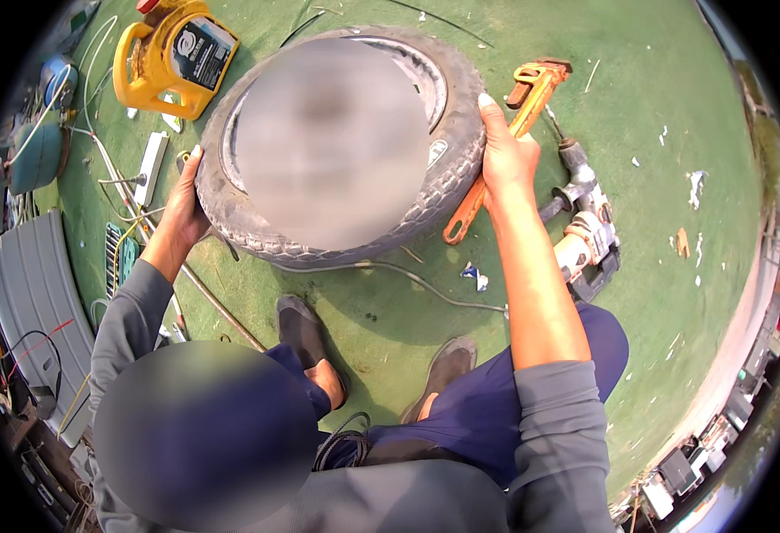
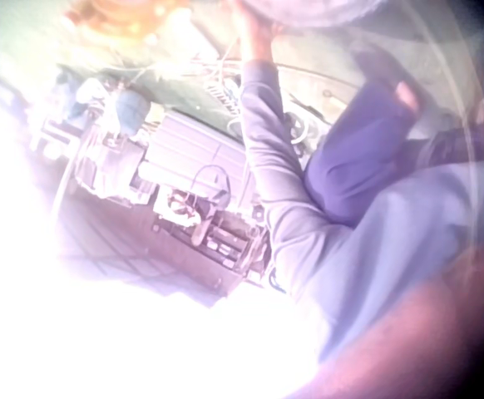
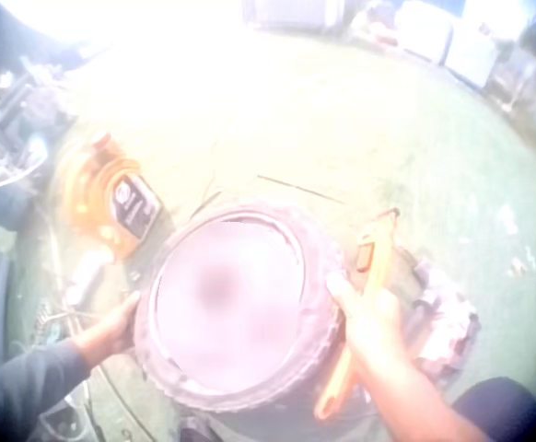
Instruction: The person pours liquid into a tire valve, uses a pipe wrench to tighten a valve stem, and then inflates the tire using a hose connected to a compressor. The person handles the tire, valve stem, wrench, and hose throughout the process.
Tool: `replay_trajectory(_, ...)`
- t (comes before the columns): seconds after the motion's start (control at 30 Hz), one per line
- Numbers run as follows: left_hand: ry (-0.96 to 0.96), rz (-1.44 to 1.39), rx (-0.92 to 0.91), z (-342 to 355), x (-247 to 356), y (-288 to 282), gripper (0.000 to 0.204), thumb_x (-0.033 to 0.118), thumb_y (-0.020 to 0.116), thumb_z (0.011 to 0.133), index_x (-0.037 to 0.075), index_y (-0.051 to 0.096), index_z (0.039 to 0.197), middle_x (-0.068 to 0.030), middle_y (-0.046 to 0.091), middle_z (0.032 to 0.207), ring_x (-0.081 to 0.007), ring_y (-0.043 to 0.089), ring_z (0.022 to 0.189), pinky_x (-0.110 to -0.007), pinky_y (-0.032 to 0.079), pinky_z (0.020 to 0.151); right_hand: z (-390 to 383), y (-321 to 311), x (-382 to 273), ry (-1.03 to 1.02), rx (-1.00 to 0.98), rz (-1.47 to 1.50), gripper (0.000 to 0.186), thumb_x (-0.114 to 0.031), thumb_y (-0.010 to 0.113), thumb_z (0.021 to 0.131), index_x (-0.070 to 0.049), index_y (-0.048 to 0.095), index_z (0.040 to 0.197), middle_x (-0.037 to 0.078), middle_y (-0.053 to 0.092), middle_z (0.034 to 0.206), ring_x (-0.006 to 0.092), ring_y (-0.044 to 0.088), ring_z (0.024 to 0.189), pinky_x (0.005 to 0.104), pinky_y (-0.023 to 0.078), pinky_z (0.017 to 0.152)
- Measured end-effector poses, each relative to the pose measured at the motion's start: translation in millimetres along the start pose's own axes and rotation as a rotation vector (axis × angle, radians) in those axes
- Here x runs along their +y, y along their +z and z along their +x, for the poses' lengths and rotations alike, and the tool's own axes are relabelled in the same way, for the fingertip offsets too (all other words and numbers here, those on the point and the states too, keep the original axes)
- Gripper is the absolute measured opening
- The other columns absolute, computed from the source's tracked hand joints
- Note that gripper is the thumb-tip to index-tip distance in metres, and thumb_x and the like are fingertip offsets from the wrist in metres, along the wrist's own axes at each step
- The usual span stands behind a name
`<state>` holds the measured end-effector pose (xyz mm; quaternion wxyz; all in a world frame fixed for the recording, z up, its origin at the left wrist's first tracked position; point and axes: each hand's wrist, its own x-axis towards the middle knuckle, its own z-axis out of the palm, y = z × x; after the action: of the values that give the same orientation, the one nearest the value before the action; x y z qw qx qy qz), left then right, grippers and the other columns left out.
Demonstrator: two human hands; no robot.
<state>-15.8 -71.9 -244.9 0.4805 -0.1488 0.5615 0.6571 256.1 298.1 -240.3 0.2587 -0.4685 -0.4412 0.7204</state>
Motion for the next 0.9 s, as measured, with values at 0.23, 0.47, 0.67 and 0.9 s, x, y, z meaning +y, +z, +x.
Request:
replay_trajectory(0.23, -0.075, 0.135, 0.061, 32, 6, -1, 0.068, 0.059, 0.061, 0.099, 0.007, 0.055, 0.143, -0.0103, 0.064, 0.139, -0.0252, 0.064, 0.123, -0.046, 0.051, 0.108, -7, 8, 5, 0.12, 0.15, -0.01, 0.048, -0.028, 0.08, 0.093, 0.009, 0.062, 0.117, 0.016, 0.072, 0.103, 0.0231, 0.074, 0.084, 0.0389, 0.064, 0.075)
replay_trajectory(0.47, -0.141, 0.162, 0.137, 37, -7, -17, 0.066, 0.057, 0.059, 0.101, 0.008, 0.055, 0.144, -0.0107, 0.063, 0.141, -0.0259, 0.062, 0.126, -0.048, 0.048, 0.111, -33, 23, 1, 0.089, 0.093, -0.185, 0.05, -0.033, 0.083, 0.09, 0.011, 0.064, 0.107, 0.015, 0.073, 0.095, 0.0205, 0.073, 0.078, 0.0355, 0.063, 0.072)
replay_trajectory(0.67, -0.142, 0.189, 0.16, 40, -8, -20, 0.063, 0.055, 0.058, 0.103, 0.007, 0.056, 0.143, -0.0112, 0.064, 0.139, -0.0253, 0.064, 0.123, -0.047, 0.051, 0.107, -43, 30, -4, 0.027, 0.059, -0.213, 0.049, -0.033, 0.084, 0.089, 0.009, 0.064, 0.103, 0.012, 0.072, 0.091, 0.0181, 0.071, 0.075, 0.0335, 0.062, 0.071)
replay_trajectory(0.9, -0.11, 0.288, 0.227, 48, -11, -36, 0.06, 0.052, 0.059, 0.103, 0.006, 0.056, 0.141, -0.011, 0.069, 0.13, -0.026, 0.069, 0.115, -0.048, 0.057, 0.099, -53, 29, -5, 0.072, 0.043, -0.252, 0.048, -0.032, 0.084, 0.089, 0.009, 0.064, 0.102, 0.012, 0.072, 0.091, 0.0168, 0.071, 0.074, 0.0325, 0.061, 0.07)
